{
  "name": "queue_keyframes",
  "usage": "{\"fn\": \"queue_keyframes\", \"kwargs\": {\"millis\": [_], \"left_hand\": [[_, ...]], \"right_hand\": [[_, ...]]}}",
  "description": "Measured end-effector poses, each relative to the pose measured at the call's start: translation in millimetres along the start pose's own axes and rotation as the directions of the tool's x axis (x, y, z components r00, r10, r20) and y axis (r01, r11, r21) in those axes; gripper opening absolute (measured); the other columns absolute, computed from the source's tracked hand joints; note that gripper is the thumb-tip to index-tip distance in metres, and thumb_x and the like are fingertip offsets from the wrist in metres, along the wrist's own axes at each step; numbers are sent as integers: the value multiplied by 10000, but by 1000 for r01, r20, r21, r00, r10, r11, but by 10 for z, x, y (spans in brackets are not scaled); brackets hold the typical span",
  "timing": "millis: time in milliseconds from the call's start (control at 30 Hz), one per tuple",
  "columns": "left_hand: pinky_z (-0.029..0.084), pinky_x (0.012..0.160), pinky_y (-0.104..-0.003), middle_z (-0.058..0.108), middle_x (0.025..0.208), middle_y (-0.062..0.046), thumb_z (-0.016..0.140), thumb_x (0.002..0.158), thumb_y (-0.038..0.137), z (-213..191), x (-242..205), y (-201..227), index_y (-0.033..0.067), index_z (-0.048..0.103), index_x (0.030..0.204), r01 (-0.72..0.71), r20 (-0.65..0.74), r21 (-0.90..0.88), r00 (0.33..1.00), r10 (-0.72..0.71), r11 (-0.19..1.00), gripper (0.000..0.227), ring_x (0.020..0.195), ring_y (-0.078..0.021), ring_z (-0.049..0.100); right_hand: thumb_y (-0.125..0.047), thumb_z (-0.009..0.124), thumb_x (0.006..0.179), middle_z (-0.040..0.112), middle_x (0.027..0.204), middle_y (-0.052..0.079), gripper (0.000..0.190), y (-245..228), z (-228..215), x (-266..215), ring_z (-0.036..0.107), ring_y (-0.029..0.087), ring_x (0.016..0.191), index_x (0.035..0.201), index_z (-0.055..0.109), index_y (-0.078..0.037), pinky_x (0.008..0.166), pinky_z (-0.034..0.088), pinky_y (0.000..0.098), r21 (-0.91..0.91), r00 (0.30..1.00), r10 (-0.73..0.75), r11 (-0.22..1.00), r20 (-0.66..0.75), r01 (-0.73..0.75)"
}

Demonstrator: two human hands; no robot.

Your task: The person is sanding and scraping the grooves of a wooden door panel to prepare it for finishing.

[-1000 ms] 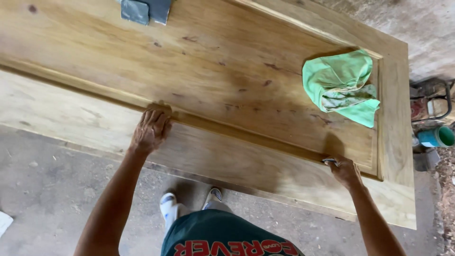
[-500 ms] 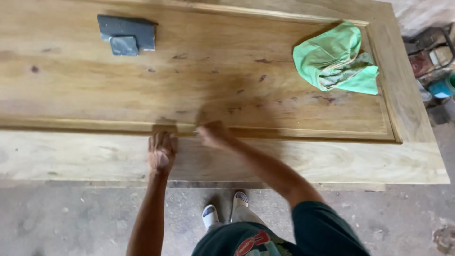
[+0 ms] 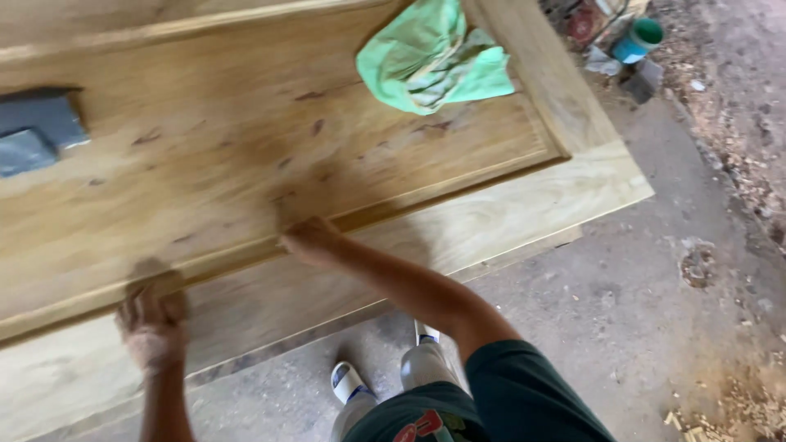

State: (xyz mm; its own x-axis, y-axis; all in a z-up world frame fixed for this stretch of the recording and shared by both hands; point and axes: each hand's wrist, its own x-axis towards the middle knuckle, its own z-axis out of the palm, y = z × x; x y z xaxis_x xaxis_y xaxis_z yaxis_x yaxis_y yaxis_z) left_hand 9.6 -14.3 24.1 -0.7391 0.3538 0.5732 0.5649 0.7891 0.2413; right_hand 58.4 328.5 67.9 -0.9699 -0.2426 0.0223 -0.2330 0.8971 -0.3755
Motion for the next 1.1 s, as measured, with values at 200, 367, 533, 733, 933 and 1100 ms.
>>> {"fn": "queue_keyframes", "kwargs": {"millis": [200, 367, 533, 733, 933, 1100], "left_hand": [[477, 503, -273, 845, 1090, -37, 509, 1068, 34, -383, 309, 513, 165, 817, 967, -78, 95, 145, 993, 64, 986, 350, 592, -132, 625], [559, 710, -198, 721, 1129, -65, 606, 1119, 158, 23, 386, 1373, 95, 722, 1066, 103, 70, -654, 995, -75, 749, 143, 821, -91, 639], [604, 1034, -426, 808, 1135, -136, 607, 1121, 324, 182, 493, 2229, 40, 786, 1003, -76, 120, -26, 990, 79, 997, 356, 1187, -299, 752], [570, 787, -359, 774, 1153, -142, 616, 1112, 313, 307, 474, 2125, 37, 770, 994, -80, 102, -38, 991, 84, 996, 338, 963, -230, 687], [599, 710, -375, 772, 1138, -174, 630, 1088, 237, 330, 471, 2054, 24, 763, 917, -108, 61, -156, 991, 118, 982, 304, 895, -238, 700], [605, 838, -462, 740, 1299, -139, 505, 1113, 307, 443, 244, 1864, 81, 784, 1098, -9, 133, 9, 991, 8, 1000, 359, 1035, -307, 688]], "right_hand": [[-162, 658, 892, 717, 828, 70, 82, 1710, -766, -1601, 646, 282, 689, 847, 651, -94, 652, 473, 460, -103, 991, 135, 985, -18, -136], [-116, 617, 966, 676, 789, 57, 88, 3140, -1362, -2777, 609, 217, 644, 949, 697, -147, 600, 528, 384, -225, 967, 244, 940, -76, -255], [-319, 484, 1066, 750, 1119, -19, 276, 3974, -2101, -3590, 689, 166, 845, 1248, 675, -239, 1001, 480, 453, -257, 849, 518, 839, 106, -479], [-284, 623, 983, 724, 1001, -66, 153, 3728, -1999, -3560, 660, 155, 930, 1021, 757, -221, 975, 433, 395, -164, 815, 576, 800, -60, -577], [-139, 441, 1043, 616, 740, 67, 273, 2345, -1208, -2258, 565, 182, 583, 853, 634, -107, 499, 525, 325, -66, 902, 424, 905, 82, -420], [48, 695, 811, 578, 705, -3, 227, 1234, -218, -1033, 512, 151, 557, 795, 549, -125, 558, 506, 328, 86, 997, 45, 996, -59, -39]]}}
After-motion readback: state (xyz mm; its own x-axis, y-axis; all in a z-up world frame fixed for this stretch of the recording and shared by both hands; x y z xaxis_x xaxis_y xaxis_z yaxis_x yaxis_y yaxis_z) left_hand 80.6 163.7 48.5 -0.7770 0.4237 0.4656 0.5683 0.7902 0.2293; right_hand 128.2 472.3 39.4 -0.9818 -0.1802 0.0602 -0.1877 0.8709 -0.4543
